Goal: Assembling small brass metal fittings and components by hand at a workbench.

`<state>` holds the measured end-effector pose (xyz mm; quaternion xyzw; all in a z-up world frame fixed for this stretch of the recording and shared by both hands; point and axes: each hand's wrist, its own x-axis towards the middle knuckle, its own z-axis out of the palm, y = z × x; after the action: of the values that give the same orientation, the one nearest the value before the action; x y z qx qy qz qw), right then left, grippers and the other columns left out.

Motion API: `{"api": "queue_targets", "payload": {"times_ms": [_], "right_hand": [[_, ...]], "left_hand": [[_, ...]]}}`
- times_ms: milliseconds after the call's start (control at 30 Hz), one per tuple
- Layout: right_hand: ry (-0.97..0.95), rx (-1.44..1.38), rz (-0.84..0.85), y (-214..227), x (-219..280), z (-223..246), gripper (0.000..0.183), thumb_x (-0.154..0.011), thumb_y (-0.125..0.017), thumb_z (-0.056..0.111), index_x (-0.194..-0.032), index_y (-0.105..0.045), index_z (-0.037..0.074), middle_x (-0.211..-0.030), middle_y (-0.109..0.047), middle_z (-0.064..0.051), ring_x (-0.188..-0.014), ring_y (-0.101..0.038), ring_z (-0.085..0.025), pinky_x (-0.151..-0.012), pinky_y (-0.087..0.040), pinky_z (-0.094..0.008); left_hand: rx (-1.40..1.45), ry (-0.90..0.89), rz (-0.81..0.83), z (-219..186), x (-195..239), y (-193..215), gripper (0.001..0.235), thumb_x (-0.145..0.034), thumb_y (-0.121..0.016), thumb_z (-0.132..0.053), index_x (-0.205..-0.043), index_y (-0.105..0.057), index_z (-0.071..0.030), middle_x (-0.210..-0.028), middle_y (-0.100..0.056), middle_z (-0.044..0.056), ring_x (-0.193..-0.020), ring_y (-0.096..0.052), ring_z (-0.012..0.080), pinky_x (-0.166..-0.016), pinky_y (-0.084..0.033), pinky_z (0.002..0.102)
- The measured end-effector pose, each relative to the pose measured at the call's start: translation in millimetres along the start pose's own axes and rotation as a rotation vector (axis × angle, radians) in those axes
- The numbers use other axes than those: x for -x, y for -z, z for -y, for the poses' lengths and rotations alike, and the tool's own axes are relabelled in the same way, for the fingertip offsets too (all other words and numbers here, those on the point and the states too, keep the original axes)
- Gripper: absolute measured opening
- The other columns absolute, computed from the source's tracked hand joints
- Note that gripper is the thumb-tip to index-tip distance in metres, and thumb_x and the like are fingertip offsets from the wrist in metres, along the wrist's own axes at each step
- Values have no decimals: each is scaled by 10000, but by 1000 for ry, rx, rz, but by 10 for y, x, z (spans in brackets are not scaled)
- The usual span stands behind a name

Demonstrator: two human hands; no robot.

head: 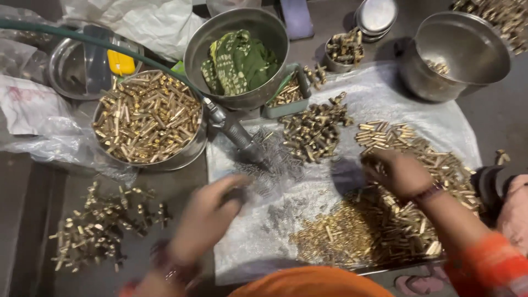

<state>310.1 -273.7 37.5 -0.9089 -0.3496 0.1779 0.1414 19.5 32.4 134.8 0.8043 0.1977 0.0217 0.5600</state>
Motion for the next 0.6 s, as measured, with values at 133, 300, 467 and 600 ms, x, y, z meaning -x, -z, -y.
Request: {"api": "queue_targets", "payload": {"times_ms": [133, 300, 467, 600], "right_hand": [[47, -97, -275, -398, -753, 235, 308, -910, -693, 316, -1176, -746, 169, -1187, -704, -146, -989, -689, -348, -857, -549, -446], [-42, -142, -483, -1144, -926, -200, 224, -936, -766, 247, -1110, -750, 109, -1121, -723, -151, -1050, -693, -332, -935, -561, -414], [-112, -281, -532, -585, -243, 657, 168, -985, -722, 194, -1118, -729, 91, -1110, -728, -119, -989, -721, -283, -875, -581, -379], [357, -407, -405, -407, 108, 1090, 332, -834, -765, 217, -1135, -710, 88, -1083, -732, -131, -985, -724, -294, -831, -566, -395]], "left_hand": [[662, -52, 120, 142, -516, -473, 475, -824, -439, 86, -1227, -671, -11, -974, -769, 70, -760, -671, 83, -693, -568, 241], [536, 188, 60, 572, -515, -1099, 365, -905, -547, 21, -1225, -718, -15, -874, -769, 137, -601, -586, 83, -495, -439, 227], [490, 329, 183, 738, -542, -1225, 372, -856, -631, -5, -1227, -627, -39, -926, -733, 31, -626, -611, 76, -531, -473, 239], [511, 72, 74, 736, -621, -1410, 491, -782, -648, 33, -1263, -574, -35, -1008, -703, 46, -854, -649, 34, -713, -524, 210]]}}
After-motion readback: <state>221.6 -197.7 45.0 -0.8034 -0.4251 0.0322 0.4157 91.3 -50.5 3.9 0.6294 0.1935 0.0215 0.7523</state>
